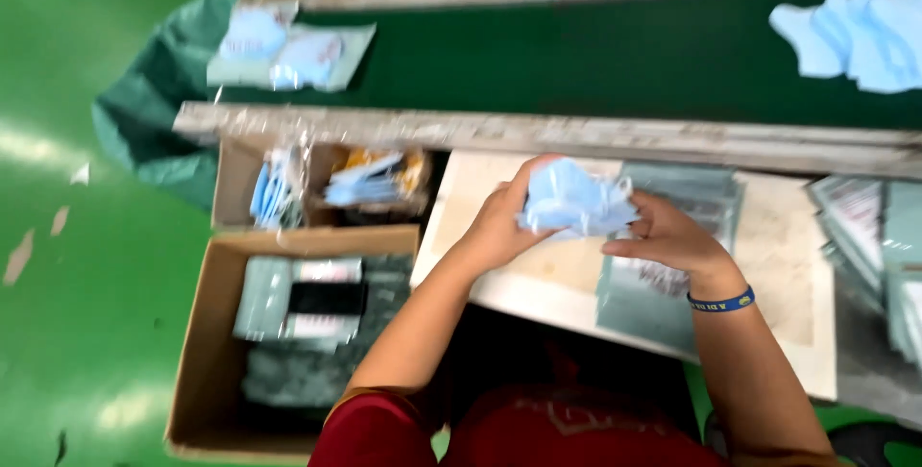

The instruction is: The person repeatedly picks light blue face masks from a conveyor belt, places them into clear plastic bags, and sets the sealed packages aside. The person works continuously at a table with boxes of supplies and a coworker visible in the background.

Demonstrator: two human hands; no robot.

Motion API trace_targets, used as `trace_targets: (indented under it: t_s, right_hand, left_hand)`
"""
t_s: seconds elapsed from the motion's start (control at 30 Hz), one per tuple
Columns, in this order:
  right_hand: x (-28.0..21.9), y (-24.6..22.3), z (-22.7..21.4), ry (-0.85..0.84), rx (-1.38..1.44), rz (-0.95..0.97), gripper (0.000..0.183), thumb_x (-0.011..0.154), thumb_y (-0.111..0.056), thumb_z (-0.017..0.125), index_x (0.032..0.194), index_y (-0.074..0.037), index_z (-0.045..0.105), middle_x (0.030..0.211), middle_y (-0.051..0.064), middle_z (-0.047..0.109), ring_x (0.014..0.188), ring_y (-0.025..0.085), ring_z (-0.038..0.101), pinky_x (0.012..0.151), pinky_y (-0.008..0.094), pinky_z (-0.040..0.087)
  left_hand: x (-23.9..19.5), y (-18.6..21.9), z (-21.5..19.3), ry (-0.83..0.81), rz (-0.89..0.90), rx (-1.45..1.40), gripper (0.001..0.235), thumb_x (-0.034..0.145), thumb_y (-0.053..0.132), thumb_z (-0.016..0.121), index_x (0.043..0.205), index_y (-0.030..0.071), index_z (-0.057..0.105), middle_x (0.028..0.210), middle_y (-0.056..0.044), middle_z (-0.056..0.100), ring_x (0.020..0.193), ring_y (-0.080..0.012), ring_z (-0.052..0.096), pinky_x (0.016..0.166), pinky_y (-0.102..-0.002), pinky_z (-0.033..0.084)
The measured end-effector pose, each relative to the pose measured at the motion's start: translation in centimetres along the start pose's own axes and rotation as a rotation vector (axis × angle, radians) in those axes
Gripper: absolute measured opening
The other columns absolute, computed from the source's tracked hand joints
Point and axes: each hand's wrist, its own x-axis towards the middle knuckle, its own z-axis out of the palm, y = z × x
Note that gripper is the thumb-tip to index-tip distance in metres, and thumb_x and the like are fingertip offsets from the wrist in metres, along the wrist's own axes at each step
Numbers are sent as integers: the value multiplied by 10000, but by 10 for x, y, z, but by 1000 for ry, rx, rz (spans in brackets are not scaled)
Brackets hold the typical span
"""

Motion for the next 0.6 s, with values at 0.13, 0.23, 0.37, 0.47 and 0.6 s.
trace_targets:
  t_s: [0.13,0.23,0.37,0.47,0.6]
  right_hand:
    - [21,1,62,-185,-358,81,800,707,-193,834,1448,-104,545,1344,47,673,1219,173,619,1030,335,483]
    - [35,53,77,-11,-556,5,665,641,-218,918,1246,-74,684,1302,91,646,1197,239,624,1006,340,488]
    - [22,39,105,85,-679,134,620,775,-298,803,1383,-225,706,1135,101,669,1113,272,663,992,345,509]
    - [25,19,110,75,-696,-114,753,591,-377,893,1266,-141,657,1163,94,665,1061,266,658,913,361,528]
    - [18,53,96,-23,-1209,-65,605,627,-463,915,1123,-159,749,1082,115,708,1081,321,635,954,406,506]
  left_hand:
    - [-41,-48,3,-18,-70,385,1147,603,195,920,1566,151,298,1495,-156,534,1517,-369,285,1204,-574,142]
    - [-58,-122,18,102,-72,179,1156,632,397,944,1557,148,297,1577,-171,397,1560,-347,165,1210,-622,84]
    - [-78,-135,43,107,-61,189,1078,662,455,910,1549,154,375,1577,-85,491,1626,-342,185,1267,-630,57]
    - [-75,-121,41,118,58,160,1010,665,428,917,1497,123,431,1577,-101,470,1626,-351,190,1277,-631,46]
    - [-79,-125,57,117,79,327,946,706,404,904,1486,111,456,1582,-121,468,1587,-374,216,1257,-613,86]
